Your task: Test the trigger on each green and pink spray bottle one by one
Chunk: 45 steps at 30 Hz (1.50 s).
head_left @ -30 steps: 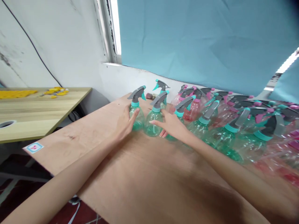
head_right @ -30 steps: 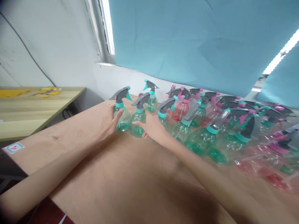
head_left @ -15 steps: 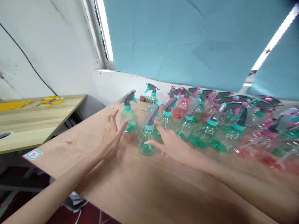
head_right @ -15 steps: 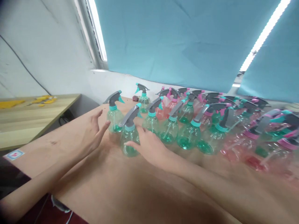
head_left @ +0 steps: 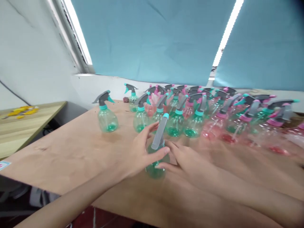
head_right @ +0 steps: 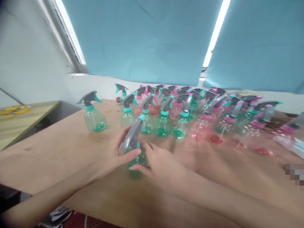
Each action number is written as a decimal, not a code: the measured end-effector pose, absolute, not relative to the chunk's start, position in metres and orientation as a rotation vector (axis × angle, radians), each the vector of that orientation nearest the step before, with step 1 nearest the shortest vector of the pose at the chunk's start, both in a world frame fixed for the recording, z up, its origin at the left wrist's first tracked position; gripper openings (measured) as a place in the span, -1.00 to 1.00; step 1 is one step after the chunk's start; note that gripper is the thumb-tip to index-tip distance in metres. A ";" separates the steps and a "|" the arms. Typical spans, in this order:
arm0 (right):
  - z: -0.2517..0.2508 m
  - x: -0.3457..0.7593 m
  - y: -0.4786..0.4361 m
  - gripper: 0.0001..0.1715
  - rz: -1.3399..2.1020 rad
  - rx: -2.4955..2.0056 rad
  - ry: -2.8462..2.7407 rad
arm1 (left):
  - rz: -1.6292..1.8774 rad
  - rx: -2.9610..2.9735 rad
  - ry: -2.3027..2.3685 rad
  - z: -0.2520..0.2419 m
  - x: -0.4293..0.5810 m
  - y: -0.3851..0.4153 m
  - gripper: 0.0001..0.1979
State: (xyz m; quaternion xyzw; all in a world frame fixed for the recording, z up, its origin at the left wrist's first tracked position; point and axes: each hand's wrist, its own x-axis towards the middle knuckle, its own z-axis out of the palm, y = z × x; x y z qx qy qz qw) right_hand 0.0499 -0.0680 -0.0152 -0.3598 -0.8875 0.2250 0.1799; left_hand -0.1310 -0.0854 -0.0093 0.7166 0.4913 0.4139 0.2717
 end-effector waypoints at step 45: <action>-0.109 0.236 0.009 -0.56 0.362 -1.083 -2.413 | 1.089 2.007 1.043 -0.006 0.036 0.011 -0.81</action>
